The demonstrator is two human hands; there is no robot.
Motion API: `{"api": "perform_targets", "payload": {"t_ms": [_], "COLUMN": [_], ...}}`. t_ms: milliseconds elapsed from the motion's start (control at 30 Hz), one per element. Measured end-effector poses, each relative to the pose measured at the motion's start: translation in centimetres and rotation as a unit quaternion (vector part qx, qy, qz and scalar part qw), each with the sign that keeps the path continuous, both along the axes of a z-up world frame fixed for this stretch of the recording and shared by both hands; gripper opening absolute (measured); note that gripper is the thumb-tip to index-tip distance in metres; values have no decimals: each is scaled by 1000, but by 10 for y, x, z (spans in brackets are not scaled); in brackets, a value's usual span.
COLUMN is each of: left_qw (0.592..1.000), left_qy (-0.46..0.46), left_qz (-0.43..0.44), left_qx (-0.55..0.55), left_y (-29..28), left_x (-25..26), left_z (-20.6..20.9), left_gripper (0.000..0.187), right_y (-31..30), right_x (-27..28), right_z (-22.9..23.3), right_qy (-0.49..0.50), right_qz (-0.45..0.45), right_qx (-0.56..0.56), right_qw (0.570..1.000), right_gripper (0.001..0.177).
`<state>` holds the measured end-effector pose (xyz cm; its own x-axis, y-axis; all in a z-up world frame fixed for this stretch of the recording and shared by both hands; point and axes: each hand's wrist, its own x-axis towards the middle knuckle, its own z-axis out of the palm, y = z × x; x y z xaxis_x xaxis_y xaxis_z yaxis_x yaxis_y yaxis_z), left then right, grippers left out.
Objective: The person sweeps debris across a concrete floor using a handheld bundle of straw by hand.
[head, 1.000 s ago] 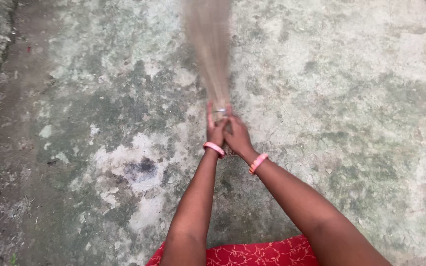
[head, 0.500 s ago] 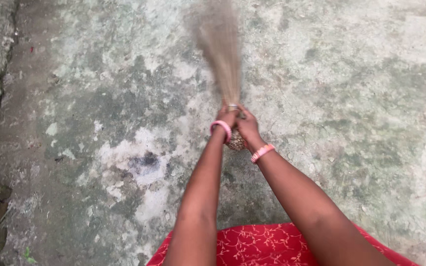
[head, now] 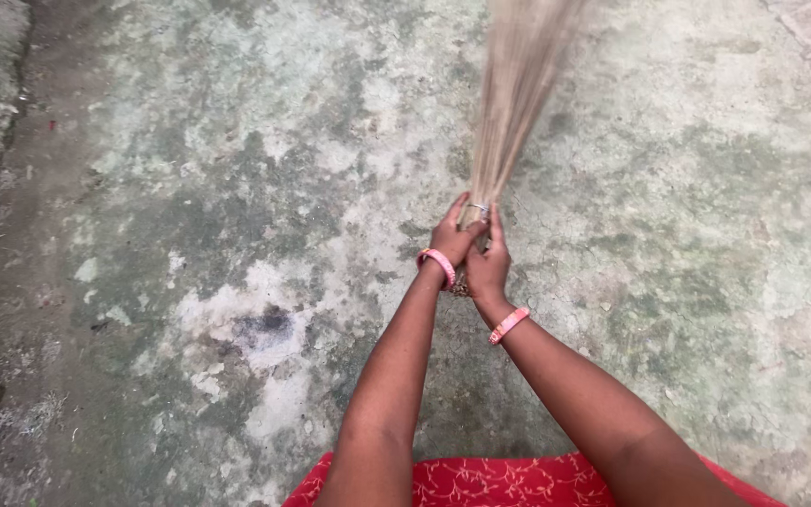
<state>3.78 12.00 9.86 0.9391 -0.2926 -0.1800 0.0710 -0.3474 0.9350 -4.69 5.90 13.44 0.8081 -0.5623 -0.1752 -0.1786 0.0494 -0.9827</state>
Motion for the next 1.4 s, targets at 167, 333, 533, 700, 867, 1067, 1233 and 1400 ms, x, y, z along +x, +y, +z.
{"api": "perform_targets", "payload": {"t_ms": [167,333,533,700,867,1067,1233,1400], "left_qw": [985,855,867,976,995,977,872,775], "left_qy": [-9,81,82,120,91,72,57,-17], "left_qz": [129,371,400,168,16,41,274,431], "left_qx": [-115,-353,-287,-70,40,-195,-402,-462], "left_y": [41,55,39,22,-9,43,108,134], "left_x": [19,-5,-13,11,17,26,30,18], "left_z": [-9,-44,-104,-110,-81,-23,-13,-78], "left_gripper": [71,62,45,49,73,74,59,40], "right_y": [11,13,-4,-15,-13,26,58,84], "right_x": [37,66,64,27,7,22,71,87], "right_z": [2,-15,-60,-102,-73,-25,-8,15], "right_qy": [-91,8,68,68,-12,-104,-158,-62], "right_qz": [185,383,424,192,22,53,252,476], "right_qx": [-74,-206,-169,26,43,-160,-287,-324], "right_qw": [976,900,887,979,999,980,911,816], "right_gripper": [74,63,64,66,73,72,73,64]}}
